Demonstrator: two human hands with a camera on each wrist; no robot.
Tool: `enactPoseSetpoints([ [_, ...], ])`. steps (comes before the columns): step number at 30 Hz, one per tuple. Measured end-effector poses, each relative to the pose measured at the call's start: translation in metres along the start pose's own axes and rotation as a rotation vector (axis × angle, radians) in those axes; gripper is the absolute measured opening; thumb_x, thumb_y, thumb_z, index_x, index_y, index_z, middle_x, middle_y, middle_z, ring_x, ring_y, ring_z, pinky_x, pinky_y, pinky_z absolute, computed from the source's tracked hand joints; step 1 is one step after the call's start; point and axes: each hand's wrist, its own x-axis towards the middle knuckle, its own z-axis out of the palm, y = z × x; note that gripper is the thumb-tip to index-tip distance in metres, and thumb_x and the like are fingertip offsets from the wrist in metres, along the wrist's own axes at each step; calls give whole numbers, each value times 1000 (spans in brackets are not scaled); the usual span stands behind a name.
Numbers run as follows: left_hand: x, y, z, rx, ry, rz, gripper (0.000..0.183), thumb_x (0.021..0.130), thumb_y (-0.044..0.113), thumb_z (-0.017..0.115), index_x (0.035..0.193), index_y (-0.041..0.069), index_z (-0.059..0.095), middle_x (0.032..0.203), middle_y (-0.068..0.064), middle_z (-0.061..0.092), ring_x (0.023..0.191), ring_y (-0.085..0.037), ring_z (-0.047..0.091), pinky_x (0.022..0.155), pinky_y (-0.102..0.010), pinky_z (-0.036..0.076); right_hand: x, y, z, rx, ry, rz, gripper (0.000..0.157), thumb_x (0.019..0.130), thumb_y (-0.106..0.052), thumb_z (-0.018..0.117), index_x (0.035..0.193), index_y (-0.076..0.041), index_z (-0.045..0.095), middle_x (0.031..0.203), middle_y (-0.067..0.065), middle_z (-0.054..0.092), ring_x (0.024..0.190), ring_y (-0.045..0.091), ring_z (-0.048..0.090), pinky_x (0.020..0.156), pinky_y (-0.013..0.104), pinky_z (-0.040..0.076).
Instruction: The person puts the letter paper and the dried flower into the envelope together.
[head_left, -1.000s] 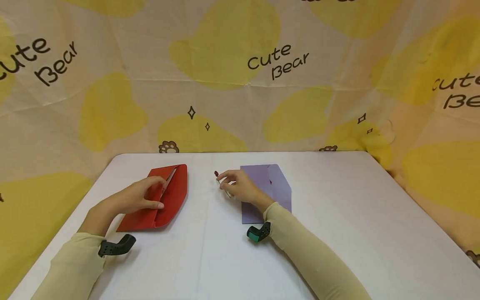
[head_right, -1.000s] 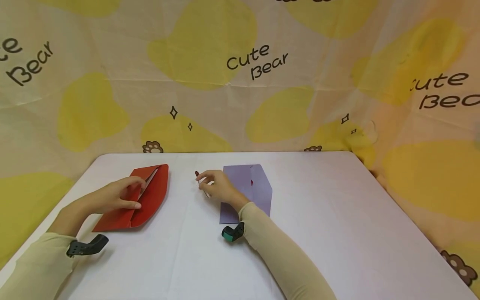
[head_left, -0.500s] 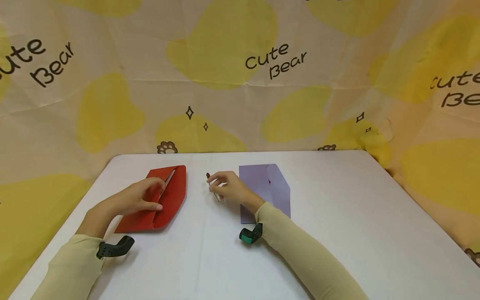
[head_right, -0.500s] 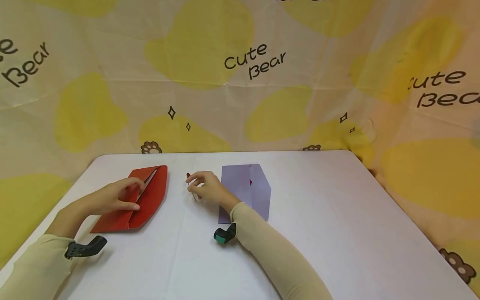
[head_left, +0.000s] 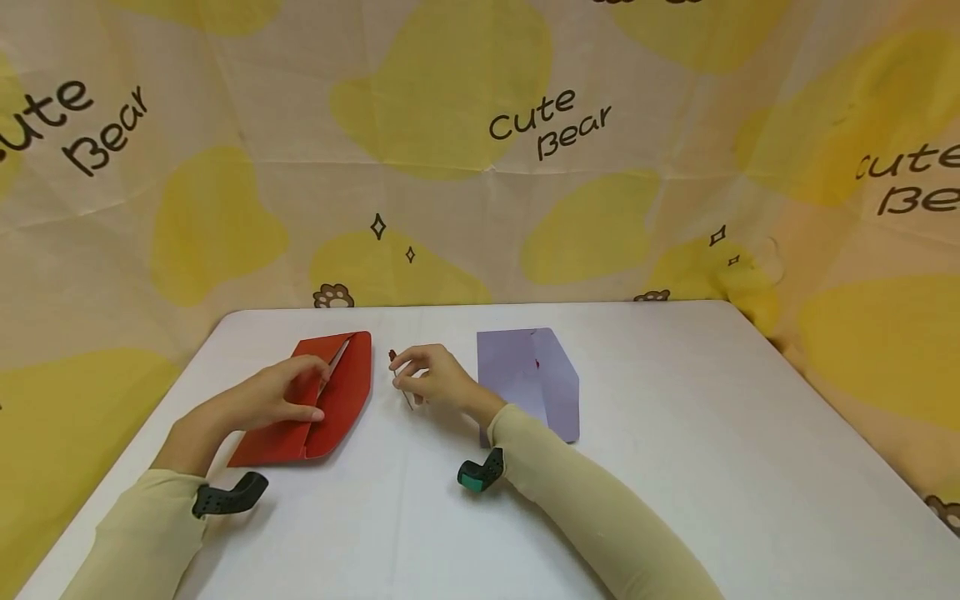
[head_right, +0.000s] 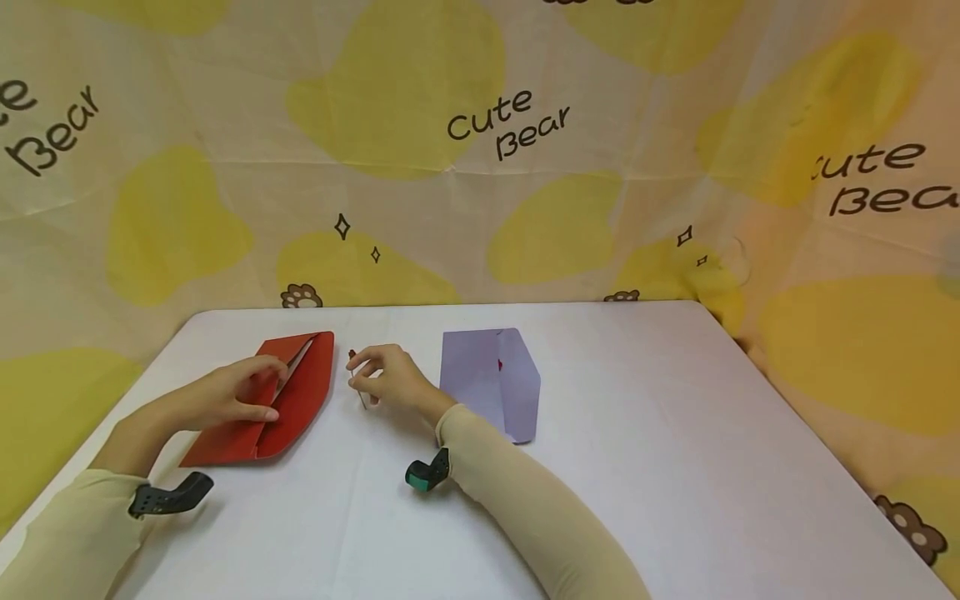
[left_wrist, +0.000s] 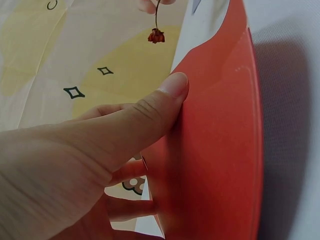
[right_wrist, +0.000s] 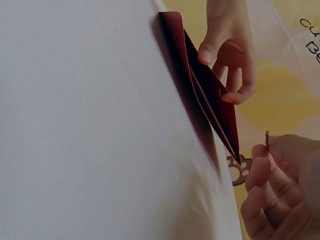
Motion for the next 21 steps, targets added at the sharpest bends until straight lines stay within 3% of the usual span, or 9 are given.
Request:
enactPoseSetpoints([
  [21,0,4,-1,-20,-18,-18,55,83,32,83,124,10,54,128,-18,57,120,-41,49,90,-56,57,13,-11,24,44,9,-22,24,94,1,64,118,7,65,102,31,71,52,13,56,48,19,45],
])
